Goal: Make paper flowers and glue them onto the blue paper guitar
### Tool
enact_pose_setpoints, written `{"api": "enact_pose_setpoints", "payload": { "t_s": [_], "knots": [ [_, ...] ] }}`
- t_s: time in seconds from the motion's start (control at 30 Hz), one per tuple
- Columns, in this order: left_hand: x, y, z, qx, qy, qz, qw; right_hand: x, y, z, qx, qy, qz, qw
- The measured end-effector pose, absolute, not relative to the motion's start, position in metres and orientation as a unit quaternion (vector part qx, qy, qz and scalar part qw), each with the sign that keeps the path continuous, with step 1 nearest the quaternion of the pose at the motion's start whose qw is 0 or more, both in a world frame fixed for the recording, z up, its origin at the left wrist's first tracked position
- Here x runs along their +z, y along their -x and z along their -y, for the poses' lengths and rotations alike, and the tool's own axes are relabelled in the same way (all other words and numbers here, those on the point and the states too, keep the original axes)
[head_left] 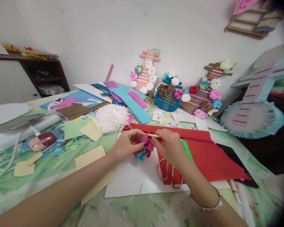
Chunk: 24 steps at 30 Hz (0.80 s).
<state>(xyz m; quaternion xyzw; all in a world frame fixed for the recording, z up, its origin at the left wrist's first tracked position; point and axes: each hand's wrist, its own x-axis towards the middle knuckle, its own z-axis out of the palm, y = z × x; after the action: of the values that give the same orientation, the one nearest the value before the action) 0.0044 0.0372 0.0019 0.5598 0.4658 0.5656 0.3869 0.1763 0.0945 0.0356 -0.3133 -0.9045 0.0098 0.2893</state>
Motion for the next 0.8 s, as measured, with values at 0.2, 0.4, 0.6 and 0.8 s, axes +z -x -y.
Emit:
{"api": "enact_pose_setpoints", "payload": {
  "t_s": [0.2, 0.4, 0.6, 0.8],
  "knots": [
    [0.001, -0.002, -0.040, 0.592, -0.523, -0.460, 0.405, 0.046, -0.176, -0.088, 0.047, 0.337, 0.918, 0.203],
    [-0.001, -0.002, -0.040, 0.602, -0.522, -0.439, 0.415, 0.044, -0.174, -0.084, 0.041, 0.335, 0.927, 0.161],
    [-0.001, -0.003, -0.039, 0.599, -0.518, -0.440, 0.423, 0.039, -0.173, -0.086, 0.040, 0.332, 0.928, 0.165],
    [-0.001, -0.003, -0.039, 0.600, -0.502, -0.439, 0.443, 0.036, -0.172, -0.087, 0.018, 0.330, 0.927, 0.179]
  ]
}}
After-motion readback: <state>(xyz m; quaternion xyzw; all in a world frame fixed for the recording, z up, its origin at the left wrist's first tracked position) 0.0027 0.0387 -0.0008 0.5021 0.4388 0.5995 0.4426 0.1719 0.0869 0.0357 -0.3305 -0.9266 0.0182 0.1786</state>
